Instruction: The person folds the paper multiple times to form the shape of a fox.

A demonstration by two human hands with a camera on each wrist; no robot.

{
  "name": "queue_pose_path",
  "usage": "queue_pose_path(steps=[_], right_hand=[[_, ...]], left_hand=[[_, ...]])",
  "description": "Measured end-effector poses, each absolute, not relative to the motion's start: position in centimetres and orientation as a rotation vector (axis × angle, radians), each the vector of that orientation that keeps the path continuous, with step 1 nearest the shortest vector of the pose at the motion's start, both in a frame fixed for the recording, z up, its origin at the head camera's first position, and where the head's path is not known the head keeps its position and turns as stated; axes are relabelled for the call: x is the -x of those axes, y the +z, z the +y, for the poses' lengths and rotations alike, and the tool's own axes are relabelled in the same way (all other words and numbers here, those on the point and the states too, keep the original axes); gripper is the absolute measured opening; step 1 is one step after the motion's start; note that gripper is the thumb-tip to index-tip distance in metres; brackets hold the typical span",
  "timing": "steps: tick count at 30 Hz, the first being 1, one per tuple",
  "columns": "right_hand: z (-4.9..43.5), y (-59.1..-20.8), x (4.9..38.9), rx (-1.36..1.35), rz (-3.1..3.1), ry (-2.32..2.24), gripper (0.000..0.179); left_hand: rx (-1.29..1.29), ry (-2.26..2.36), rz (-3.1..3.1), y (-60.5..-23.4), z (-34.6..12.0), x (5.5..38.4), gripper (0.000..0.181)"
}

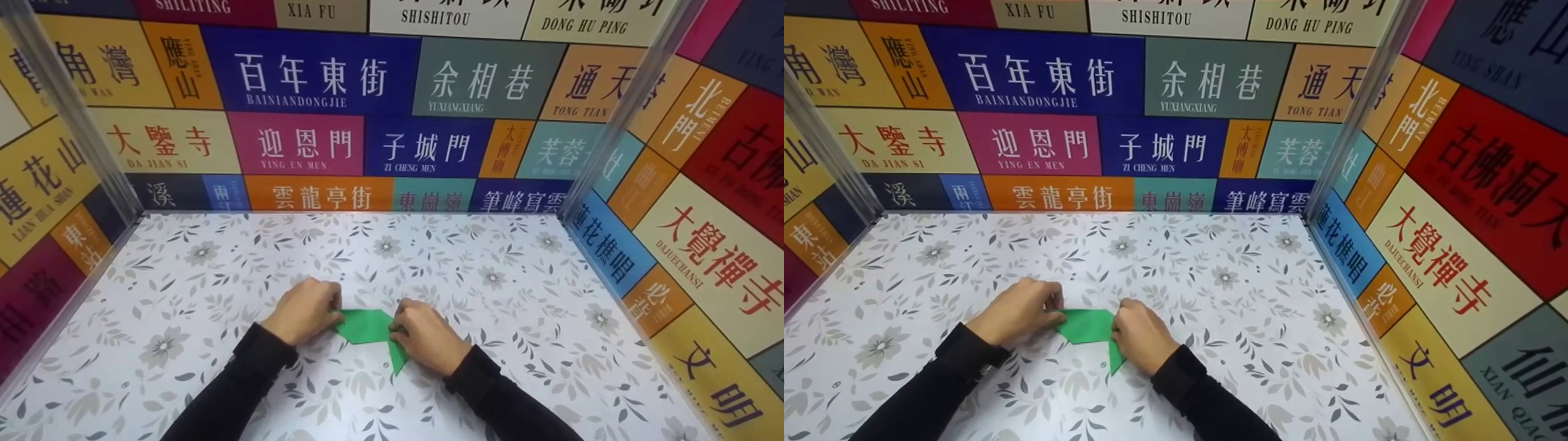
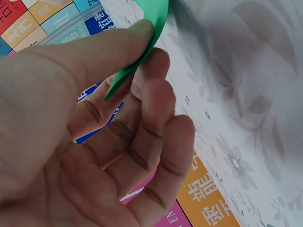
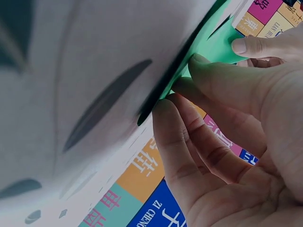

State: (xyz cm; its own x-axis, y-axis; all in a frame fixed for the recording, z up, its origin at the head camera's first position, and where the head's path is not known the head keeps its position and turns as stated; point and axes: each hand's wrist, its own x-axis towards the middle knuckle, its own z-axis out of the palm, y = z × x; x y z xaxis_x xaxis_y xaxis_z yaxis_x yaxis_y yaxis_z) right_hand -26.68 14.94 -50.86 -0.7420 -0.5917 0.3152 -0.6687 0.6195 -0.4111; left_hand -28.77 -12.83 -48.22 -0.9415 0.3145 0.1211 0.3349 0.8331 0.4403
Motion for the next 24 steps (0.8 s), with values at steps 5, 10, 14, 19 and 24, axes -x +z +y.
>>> queue_pose_path(steps=[5,10,14,19,24], right_hand=[[14.92,-50.77,26.71,-1.059,-2.706,0.767,0.011],[15.08,-50.82,26.88,-1.089,-2.689,0.773,0.012],[15.25,-50.95,27.13,-1.126,-2.669,0.783,0.013],[15.42,-50.91,27.30,-1.134,-2.670,0.798,0.014],[15.46,-50.79,27.23,-1.134,-2.683,0.796,0.014]], left_hand=[[0.577,-0.745,-2.923,-48.14,-12.85,28.60,0.020],[0.637,-0.772,-2.881,-48.01,-12.94,28.43,0.016],[0.671,-0.786,-2.847,-47.79,-12.84,28.14,0.015],[0.668,-0.836,-2.818,-47.76,-12.55,27.95,0.013],[0.640,-0.852,-2.806,-48.06,-12.28,28.01,0.013]])
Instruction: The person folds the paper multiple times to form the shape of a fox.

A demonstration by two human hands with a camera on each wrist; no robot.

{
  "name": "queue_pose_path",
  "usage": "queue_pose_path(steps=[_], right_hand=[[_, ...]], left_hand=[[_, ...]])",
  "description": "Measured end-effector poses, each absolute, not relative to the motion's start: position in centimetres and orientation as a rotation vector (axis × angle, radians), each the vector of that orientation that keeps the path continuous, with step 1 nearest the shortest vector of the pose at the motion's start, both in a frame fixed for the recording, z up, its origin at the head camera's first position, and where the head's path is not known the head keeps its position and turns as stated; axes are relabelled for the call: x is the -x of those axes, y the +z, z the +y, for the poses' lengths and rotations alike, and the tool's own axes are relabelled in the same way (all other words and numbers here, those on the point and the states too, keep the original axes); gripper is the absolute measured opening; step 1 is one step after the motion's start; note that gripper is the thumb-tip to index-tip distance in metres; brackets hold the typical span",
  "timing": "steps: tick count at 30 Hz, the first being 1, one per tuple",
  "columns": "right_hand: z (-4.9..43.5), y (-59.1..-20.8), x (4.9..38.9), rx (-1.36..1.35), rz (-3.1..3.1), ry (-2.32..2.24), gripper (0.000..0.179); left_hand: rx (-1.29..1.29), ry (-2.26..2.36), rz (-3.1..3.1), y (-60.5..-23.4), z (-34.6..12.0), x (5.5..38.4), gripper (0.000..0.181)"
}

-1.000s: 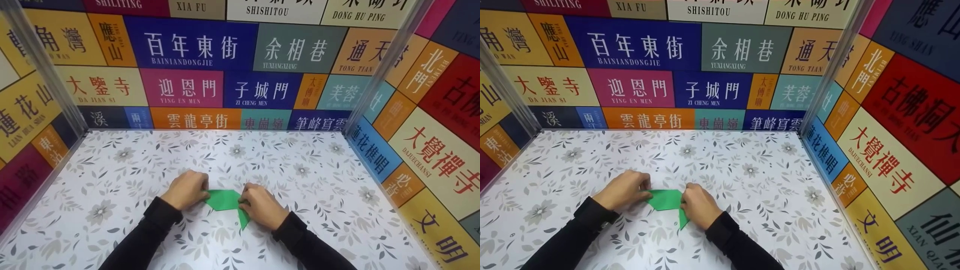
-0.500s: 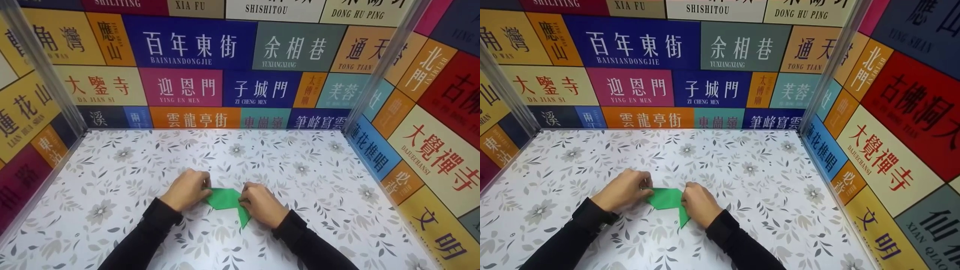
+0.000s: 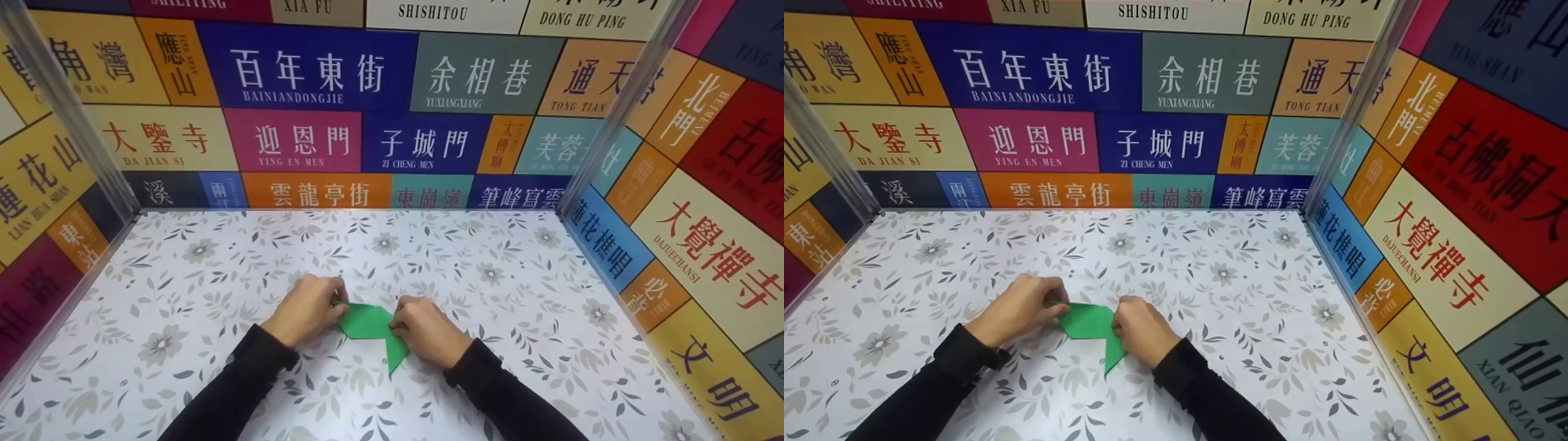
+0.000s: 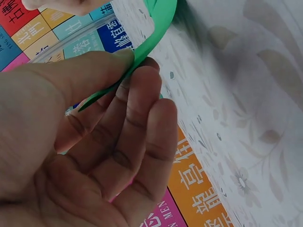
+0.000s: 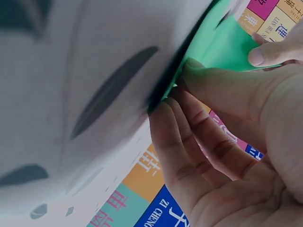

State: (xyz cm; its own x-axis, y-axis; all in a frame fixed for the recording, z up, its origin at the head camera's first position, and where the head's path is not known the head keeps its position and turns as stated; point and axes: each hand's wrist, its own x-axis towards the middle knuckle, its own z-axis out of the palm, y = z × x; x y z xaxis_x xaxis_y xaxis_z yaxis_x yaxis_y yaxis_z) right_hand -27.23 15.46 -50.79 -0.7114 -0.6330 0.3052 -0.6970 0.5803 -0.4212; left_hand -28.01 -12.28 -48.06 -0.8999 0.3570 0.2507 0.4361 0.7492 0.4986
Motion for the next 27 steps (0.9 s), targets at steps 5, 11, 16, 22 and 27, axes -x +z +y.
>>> queue_pose_path(steps=[5,11,16,22,27], right_hand=[[15.5,-50.8,27.2,-1.142,-2.692,0.803,0.014],[15.9,-50.8,27.5,-1.146,-2.703,0.790,0.013],[16.0,-50.8,27.6,-1.161,-2.695,0.759,0.012],[15.9,-50.9,27.6,-1.160,-2.690,0.741,0.012],[15.8,-50.9,27.6,-1.149,-2.699,0.734,0.011]], left_hand=[[0.623,-0.870,-2.796,-48.4,-12.1,27.9,0.014],[0.648,-0.891,-2.728,-48.9,-11.8,27.4,0.014],[0.704,-0.883,-2.676,-49.7,-11.1,26.5,0.012],[0.850,-0.891,-2.629,-50.0,-10.2,25.7,0.014],[0.939,-0.888,-2.628,-50.4,-9.4,25.1,0.018]])
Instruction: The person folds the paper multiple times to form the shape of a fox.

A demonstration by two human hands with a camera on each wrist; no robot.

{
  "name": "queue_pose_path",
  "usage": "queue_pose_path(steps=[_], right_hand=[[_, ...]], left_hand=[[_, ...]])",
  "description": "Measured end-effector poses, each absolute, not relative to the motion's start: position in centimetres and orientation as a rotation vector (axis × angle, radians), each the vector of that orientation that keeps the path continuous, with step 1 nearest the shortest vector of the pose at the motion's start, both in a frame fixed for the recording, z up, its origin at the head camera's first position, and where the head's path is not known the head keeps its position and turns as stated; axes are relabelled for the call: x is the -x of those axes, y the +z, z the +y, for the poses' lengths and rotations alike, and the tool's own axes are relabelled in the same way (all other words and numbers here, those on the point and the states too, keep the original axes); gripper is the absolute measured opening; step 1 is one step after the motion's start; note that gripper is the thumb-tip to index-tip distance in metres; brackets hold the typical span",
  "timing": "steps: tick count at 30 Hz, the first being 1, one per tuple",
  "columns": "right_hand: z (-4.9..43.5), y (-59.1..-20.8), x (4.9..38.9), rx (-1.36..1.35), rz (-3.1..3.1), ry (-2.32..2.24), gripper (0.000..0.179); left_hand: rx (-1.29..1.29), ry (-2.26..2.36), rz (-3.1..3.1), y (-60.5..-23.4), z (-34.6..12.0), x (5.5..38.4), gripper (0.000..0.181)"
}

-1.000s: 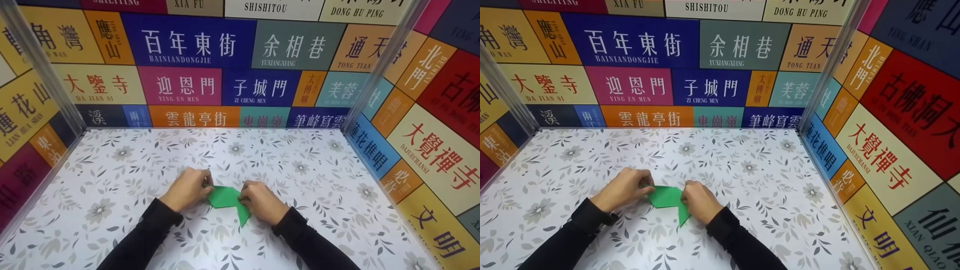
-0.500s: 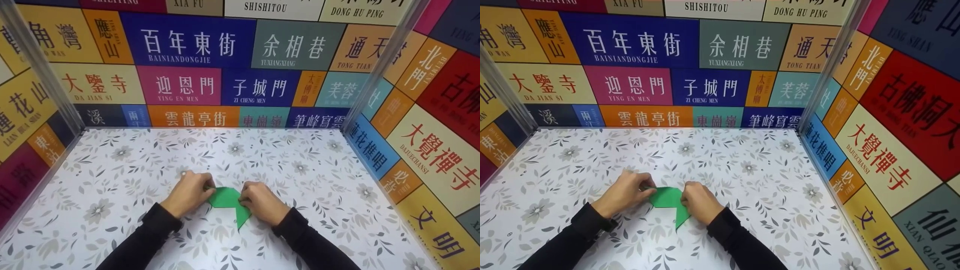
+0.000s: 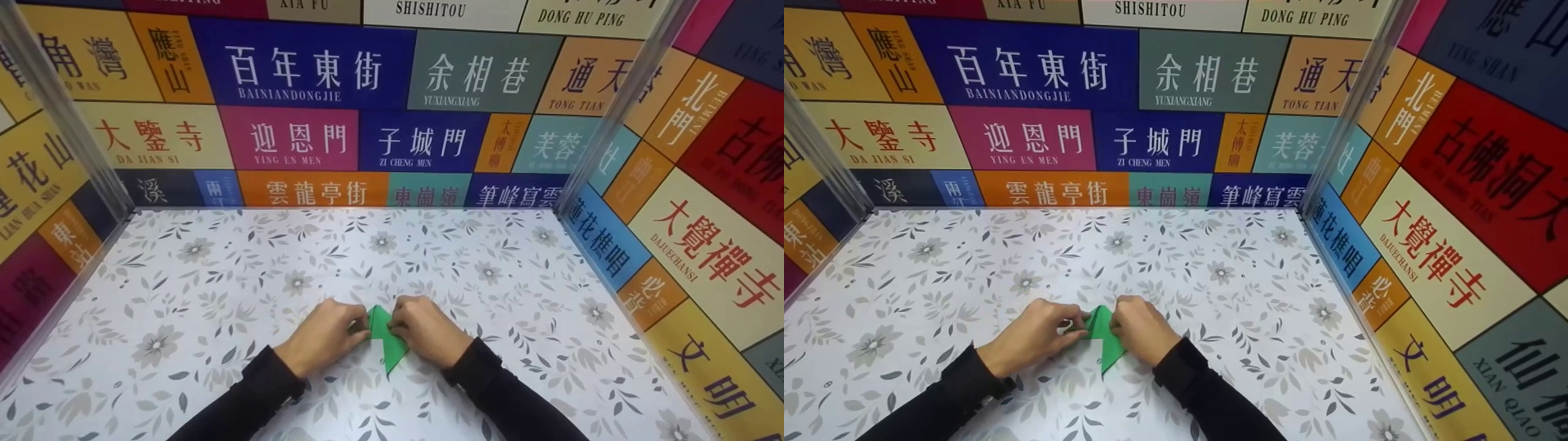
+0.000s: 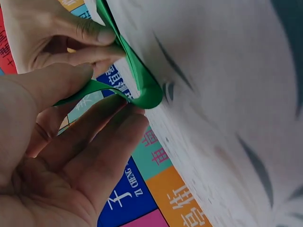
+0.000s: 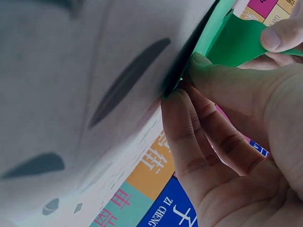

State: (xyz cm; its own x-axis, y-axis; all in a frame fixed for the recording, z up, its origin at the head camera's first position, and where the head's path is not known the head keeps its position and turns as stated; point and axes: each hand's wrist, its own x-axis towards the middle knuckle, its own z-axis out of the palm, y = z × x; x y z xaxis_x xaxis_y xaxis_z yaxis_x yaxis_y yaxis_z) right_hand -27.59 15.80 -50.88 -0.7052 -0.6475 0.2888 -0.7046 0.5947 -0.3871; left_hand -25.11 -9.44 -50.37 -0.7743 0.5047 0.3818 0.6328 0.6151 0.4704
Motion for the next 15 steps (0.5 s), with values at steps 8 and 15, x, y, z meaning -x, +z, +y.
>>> queue_pose_path(steps=[8,15], right_hand=[[15.8,-50.8,27.3,-1.129,-2.717,0.747,0.012],[15.8,-50.8,27.6,-1.137,-2.702,0.751,0.012]], left_hand=[[0.987,-0.974,-2.641,-51.0,-8.7,24.5,0.019],[1.037,-0.967,-2.633,-51.0,-8.3,24.5,0.019]])
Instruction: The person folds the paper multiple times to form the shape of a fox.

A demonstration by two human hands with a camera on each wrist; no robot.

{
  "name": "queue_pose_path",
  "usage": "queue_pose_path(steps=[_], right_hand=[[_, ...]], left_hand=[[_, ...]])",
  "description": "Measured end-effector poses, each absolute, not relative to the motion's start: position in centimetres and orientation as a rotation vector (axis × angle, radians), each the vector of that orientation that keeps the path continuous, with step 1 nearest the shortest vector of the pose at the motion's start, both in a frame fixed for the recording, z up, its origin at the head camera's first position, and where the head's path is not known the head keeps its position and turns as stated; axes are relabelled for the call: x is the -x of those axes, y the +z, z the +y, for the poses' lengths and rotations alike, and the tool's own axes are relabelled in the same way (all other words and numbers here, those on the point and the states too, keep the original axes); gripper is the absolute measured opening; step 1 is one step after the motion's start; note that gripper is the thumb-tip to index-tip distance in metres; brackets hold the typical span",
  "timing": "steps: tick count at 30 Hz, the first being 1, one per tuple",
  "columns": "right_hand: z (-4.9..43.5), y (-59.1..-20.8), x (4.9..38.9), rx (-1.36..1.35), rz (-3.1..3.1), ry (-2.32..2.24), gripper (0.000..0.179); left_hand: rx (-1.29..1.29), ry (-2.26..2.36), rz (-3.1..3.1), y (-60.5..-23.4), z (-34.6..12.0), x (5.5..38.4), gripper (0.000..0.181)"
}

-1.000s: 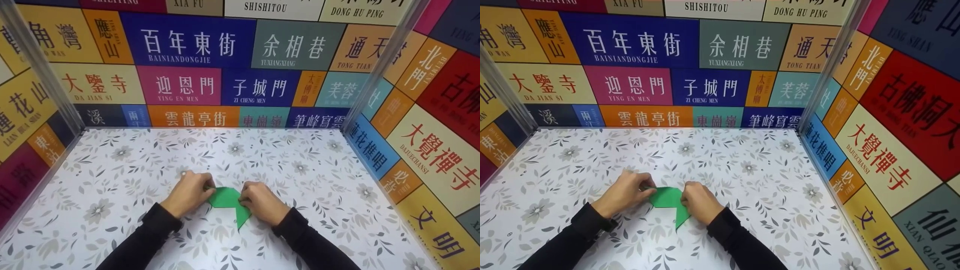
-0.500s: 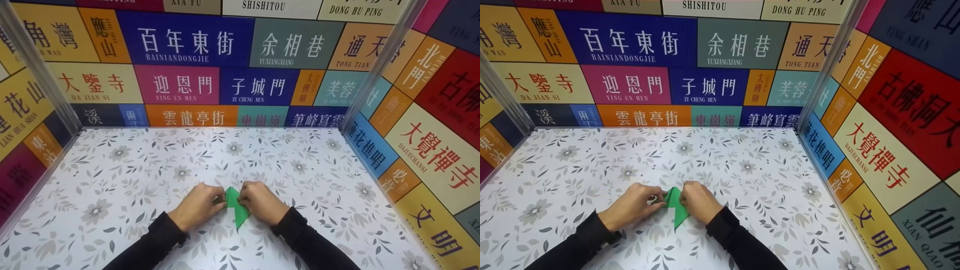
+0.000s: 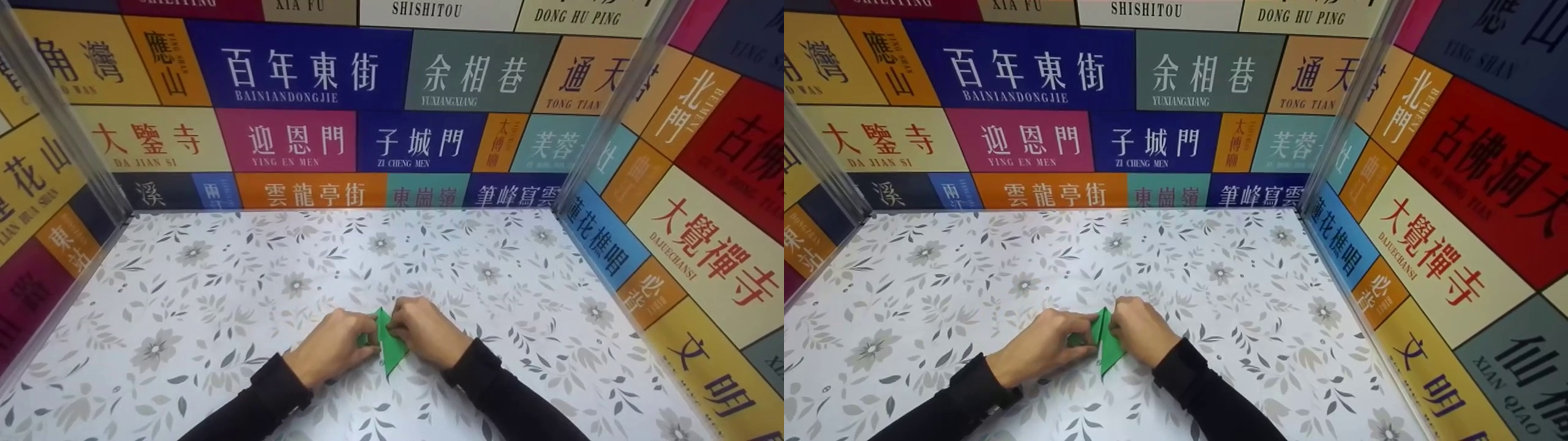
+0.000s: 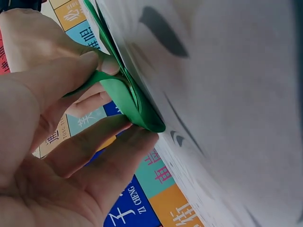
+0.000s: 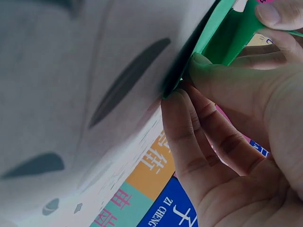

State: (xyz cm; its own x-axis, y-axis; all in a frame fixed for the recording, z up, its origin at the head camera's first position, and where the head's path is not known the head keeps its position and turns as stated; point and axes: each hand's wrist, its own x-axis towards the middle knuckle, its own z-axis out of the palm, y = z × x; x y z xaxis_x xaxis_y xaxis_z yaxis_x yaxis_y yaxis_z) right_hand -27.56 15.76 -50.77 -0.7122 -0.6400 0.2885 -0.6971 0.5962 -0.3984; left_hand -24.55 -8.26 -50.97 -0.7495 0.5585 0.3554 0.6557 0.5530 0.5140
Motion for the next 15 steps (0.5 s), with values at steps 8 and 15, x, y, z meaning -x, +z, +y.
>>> queue_pose_path(steps=[8,15], right_hand=[[15.78,-51.03,27.73,-1.172,-2.679,0.725,0.014],[15.80,-50.92,27.71,-1.170,-2.679,0.729,0.013]], left_hand=[[1.104,-0.895,-2.644,-50.92,-8.27,24.61,0.015],[1.184,-0.905,-2.656,-50.97,-8.77,25.00,0.024]])
